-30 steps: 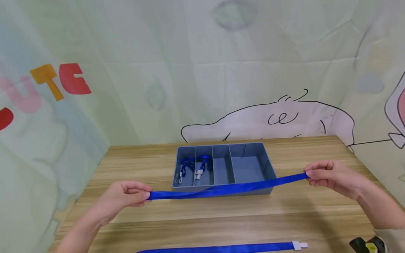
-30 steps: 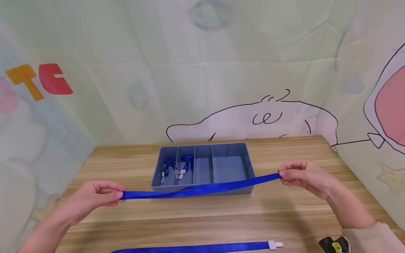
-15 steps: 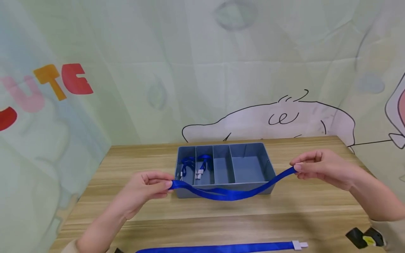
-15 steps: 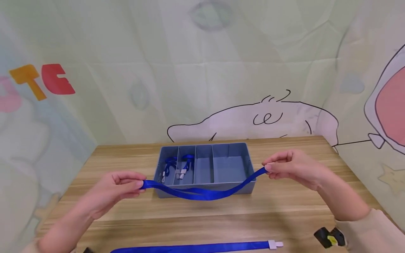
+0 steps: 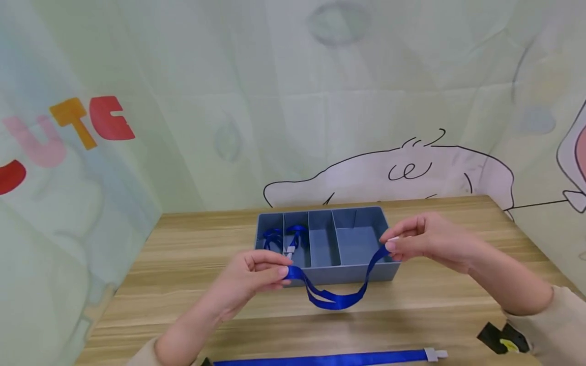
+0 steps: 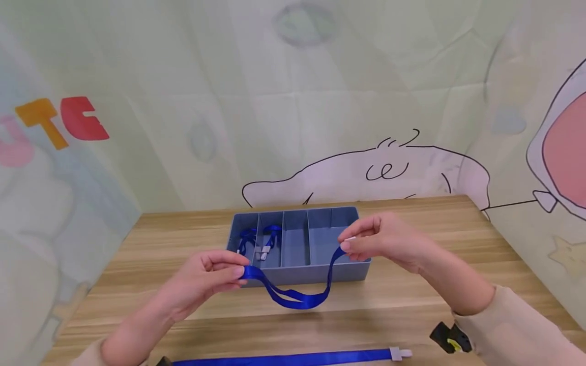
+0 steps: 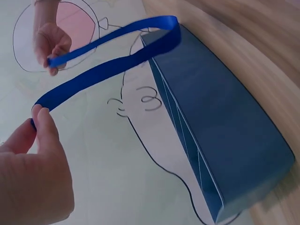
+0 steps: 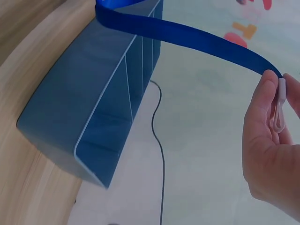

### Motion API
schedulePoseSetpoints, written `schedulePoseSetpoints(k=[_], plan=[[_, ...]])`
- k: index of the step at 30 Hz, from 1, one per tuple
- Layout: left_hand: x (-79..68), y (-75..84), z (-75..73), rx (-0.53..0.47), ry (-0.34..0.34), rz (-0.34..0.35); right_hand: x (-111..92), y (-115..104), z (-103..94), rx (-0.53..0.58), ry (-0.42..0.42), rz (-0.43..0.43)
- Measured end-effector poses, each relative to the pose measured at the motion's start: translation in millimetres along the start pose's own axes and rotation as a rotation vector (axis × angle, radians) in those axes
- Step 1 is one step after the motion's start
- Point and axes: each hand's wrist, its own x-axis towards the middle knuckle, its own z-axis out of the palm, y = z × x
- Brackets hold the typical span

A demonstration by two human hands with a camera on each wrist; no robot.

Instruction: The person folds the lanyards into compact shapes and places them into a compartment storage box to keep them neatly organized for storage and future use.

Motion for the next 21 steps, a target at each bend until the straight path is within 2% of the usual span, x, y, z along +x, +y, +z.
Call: schedulePoseSetpoints(k=[7, 14, 21], plan=[[15.1, -1.3, 30.8, -0.023, -0.038, 0.000, 13, -5, 22.9, -0.024, -0.036, -0.003], [26.8, -5.6, 60.1, -0.011, 0.041, 0.079, 27, -4, 43.3, -0.018, -0.085, -0.021], [27.9, -9.5, 72.9, -0.078, 0.054, 0.055, 37, -3, 55.2, -0.010, -0.100, -0.023]])
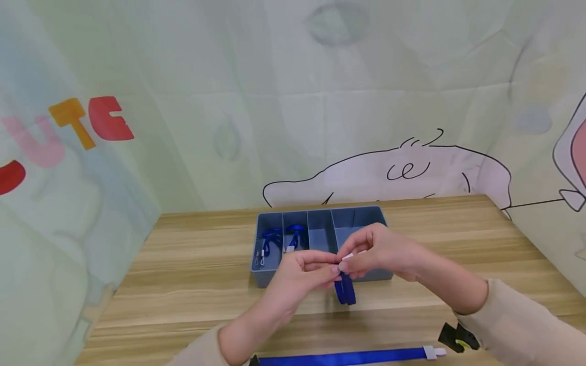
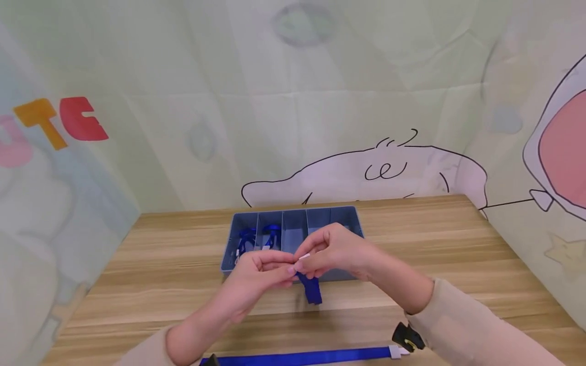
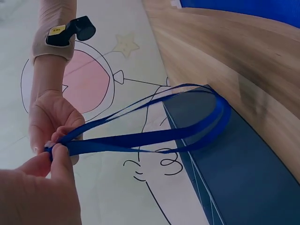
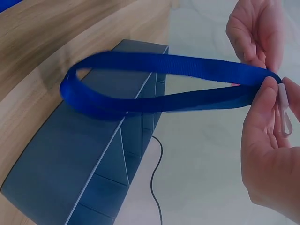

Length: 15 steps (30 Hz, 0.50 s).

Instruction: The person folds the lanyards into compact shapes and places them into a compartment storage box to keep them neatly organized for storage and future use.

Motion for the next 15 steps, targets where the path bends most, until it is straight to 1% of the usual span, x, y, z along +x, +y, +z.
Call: schedulePoseSetpoints(k=[5, 8, 12, 15], plan=[[0.1, -3.0, 1.6, -0.023, -0.003, -0.028, -0.4, -1.8, 3.7, -0.022, 0.034, 0.012], [0.6, -4.9, 2.3, -0.024, 0.003, -0.042, -1.8, -4.5, 5.4, -0.058, 0.046, 0.016], [1.5, -5.5, 3.4, -0.028, 0.017, -0.050, -2.2, -8.4, 7.1, -0.104, 0.039, -0.006], [2.0, -5.5, 3.8, -0.035, 0.036, -0.052, -1.0, -8.7, 7.1, -0.113, 0.021, -0.032]])
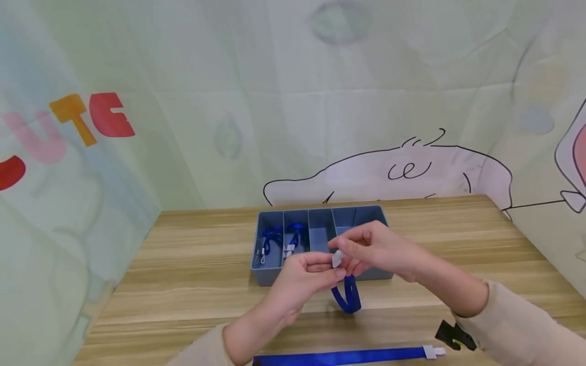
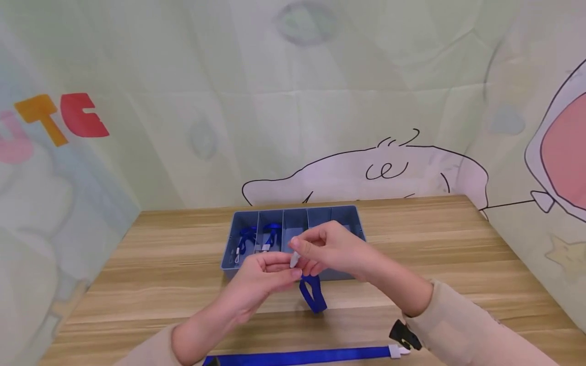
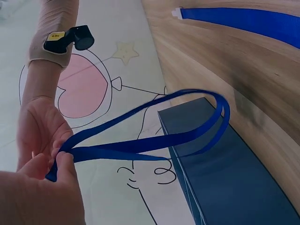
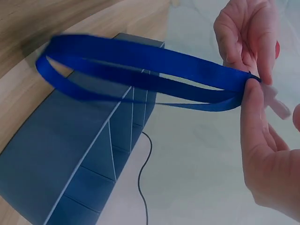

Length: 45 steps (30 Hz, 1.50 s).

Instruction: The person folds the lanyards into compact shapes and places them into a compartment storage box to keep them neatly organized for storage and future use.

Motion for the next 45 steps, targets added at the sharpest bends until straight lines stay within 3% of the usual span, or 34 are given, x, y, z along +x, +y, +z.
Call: schedulePoseSetpoints(k=[5, 10, 13, 18, 26, 32, 36, 40, 45], plan=[[0.1, -1.3, 0.1, -0.016, 0.014, 0.006, 0, 7, -0.2, 0.022, -0.003, -0.058], [-0.4, 0.5, -2.7, -0.007, 0.040, 0.030, -4, 24, -0.2, 0.032, 0.100, -0.140], [-1.2, 3.7, -5.3, 0.008, 0.054, 0.030, -8, 43, 0.6, 0.038, 0.113, -0.168], [-2.5, 9.6, -6.4, 0.012, 0.055, 0.029, -12, 72, 8.6, -0.011, 0.038, -0.191], [-2.3, 23.6, -12.6, 0.027, 0.058, 0.067, -9, 96, 17.7, -0.065, -0.049, -0.188], [-2.6, 36.4, -32.7, 0.083, 0.111, 0.099, -18, 114, 13.8, -0.038, -0.184, -0.231], [-2.5, 36.2, -50.4, 0.151, 0.152, 0.077, -28, 117, 7.7, -0.013, -0.185, -0.258], [-0.6, 28.7, -66.0, 0.167, 0.178, 0.040, -38, 114, -2.1, 0.015, -0.216, -0.381], [5.2, 15.1, -78.1, 0.208, 0.152, -0.026, -40, 100, -4.1, 0.042, -0.410, -0.664]])
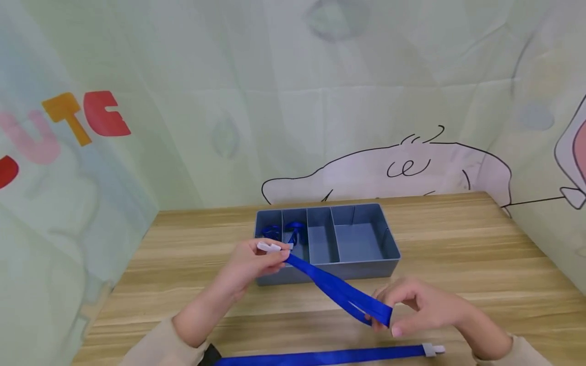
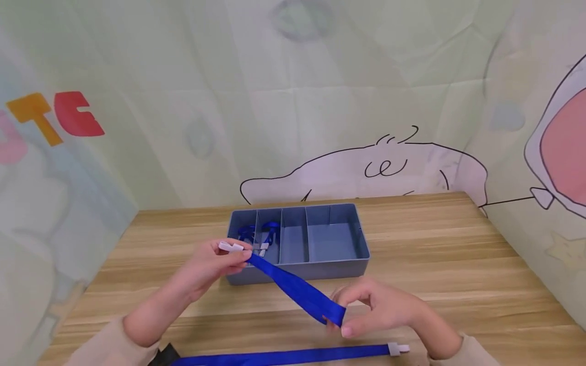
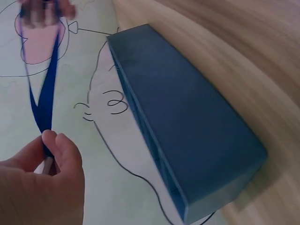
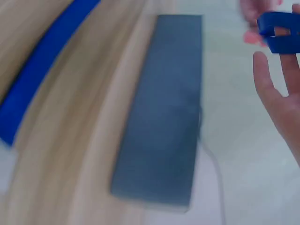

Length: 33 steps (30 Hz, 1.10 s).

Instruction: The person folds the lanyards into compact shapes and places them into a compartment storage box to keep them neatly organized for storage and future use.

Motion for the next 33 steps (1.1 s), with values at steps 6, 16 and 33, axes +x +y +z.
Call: schedulePoseSetpoints(k=[6, 16, 33], plan=[[5.3, -11.7, 1.8, 0.055, -0.082, -0.054, 18, -16, 2.6, -0.018, -0.083, -0.165], [-0.3, -11.4, -3.7, -0.101, 0.054, -0.030, 1, -24, 3.5, -0.043, 0.493, 0.128], [-9.7, -13.6, -0.7, -0.122, 0.120, 0.060, -10, -9, -8.0, 0.224, 0.680, 0.264]])
